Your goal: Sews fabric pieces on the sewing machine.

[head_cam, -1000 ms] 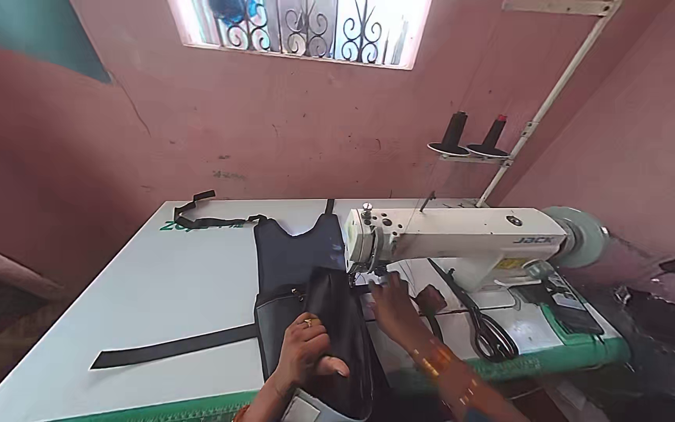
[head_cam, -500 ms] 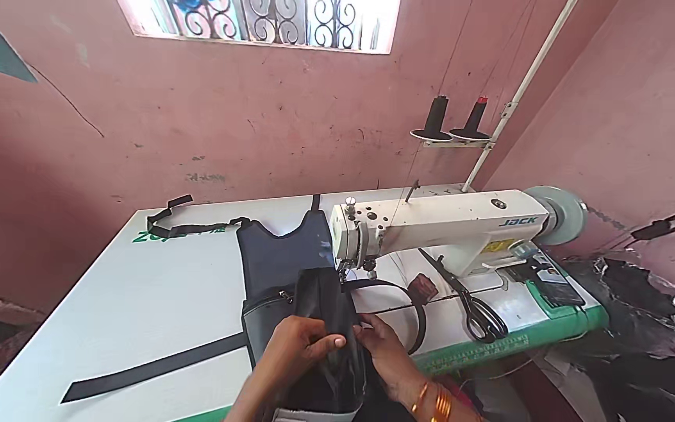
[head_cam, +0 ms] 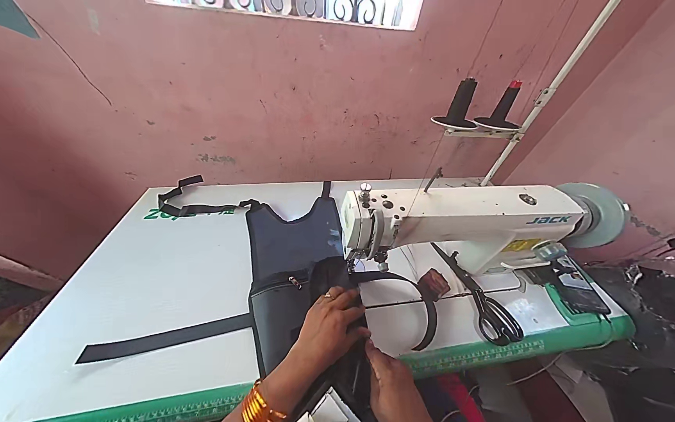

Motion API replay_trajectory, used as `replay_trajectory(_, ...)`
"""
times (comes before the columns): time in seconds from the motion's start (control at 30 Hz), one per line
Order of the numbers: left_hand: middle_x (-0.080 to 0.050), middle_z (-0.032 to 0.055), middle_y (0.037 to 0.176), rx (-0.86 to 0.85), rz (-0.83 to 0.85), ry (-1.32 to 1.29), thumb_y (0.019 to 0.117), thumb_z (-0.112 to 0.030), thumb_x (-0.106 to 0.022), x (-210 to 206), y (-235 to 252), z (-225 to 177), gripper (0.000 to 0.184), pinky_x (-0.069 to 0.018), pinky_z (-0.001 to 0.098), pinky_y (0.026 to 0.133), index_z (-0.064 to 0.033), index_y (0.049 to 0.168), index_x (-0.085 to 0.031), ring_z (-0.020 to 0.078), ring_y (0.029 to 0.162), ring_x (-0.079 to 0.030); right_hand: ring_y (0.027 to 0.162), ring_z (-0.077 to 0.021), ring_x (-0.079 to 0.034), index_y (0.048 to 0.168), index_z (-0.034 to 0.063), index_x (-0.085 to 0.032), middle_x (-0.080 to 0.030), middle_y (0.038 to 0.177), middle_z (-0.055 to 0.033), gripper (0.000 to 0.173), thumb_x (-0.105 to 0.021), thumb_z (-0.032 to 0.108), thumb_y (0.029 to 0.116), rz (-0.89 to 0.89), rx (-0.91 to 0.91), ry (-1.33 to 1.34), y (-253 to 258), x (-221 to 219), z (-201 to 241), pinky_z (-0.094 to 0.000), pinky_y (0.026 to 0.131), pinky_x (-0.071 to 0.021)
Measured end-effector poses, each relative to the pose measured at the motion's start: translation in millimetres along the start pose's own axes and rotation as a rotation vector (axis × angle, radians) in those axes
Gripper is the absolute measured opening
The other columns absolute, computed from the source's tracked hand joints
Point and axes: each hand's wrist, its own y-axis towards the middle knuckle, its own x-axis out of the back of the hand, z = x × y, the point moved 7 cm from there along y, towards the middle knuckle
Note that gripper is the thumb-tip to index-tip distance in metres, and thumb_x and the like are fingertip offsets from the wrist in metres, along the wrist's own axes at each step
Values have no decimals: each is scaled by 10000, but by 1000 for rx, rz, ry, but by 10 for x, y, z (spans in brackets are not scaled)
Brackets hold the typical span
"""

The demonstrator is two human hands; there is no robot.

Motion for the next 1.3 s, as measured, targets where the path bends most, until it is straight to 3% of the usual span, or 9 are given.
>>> replay_trajectory(0.13,-757,8,1216,-23,53,-44,919,-402,-704,-23,75,119,273,-535,471,968,-164,979,-821,259,1205,-669,809,-415,-744,1190,-165,-667,-735,887,-272,301,-565,-2,958,128,-125,125,50,35,26,-527,775,-594)
replay_trajectory(0.4,-718,104,1146,36,166,-116,862,-473,-762,14,539,591,349,-485,507,1000,-144,970,-808,317,1199,-613,717,-315,-738,1015,-100,-715,-725,785,-192,193,-571,-46,898,-52,-70,156,548,-83,-114,-459,681,-600)
replay_trajectory(0.7,-539,129,1454,184,312,-178,713,-544,-856,29,965,1128,735,-335,545,1152,-88,1262,-679,337,1411,-424,668,-253,-735,980,-61,-727,-726,752,-147,185,-584,-9,876,-103,-1,102,1075,-217,-185,-392,620,-599)
replay_trajectory(0.8,-505,151,1492,167,303,-241,795,-385,-801,65,962,1170,454,-286,571,1168,-119,1160,-757,360,1448,-365,665,-257,-727,961,-43,-730,-716,733,-141,165,-592,1,881,-51,-22,79,1163,-235,-213,-409,627,-592)
replay_trajectory(0.9,-716,120,1209,21,161,-304,846,-192,-690,140,803,993,189,-372,577,1122,-96,960,-807,340,1263,-585,745,-205,-729,987,-37,-734,-733,800,-127,177,-576,27,941,-26,-131,225,1161,-237,-314,-369,708,-590)
replay_trajectory(0.97,-765,92,1116,-55,192,-415,917,-241,-644,160,621,792,261,-377,548,1139,-90,1061,-800,279,1164,-671,913,-103,-701,1107,-28,-706,-739,981,-86,214,-527,39,1011,-14,-400,647,1030,-282,-488,-262,860,-566)
replay_trajectory(1.07,-748,105,1183,14,324,-533,940,-341,-657,207,360,597,416,-266,493,1234,-54,1233,-729,236,1211,-660,847,-111,-701,1073,-42,-680,-730,922,-87,176,-527,-42,988,-62,-714,1061,638,-310,-504,-269,802,-587)
replay_trajectory(1.2,-745,89,942,-14,119,-516,837,-229,-650,258,219,488,250,-349,461,1189,-79,969,-799,231,1064,-686,841,-69,-693,1057,-48,-712,-737,905,-63,185,-543,-40,981,-42,-674,989,381,-196,-365,-230,816,-574)
replay_trajectory(1.3,-721,121,887,-130,75,-370,820,-107,-651,206,141,290,183,-481,448,1076,-77,904,-811,283,1033,-688,892,-91,-724,1254,-30,-676,-763,1020,-92,289,-602,43,984,-17,-484,697,317,-140,-307,-248,850,-581)
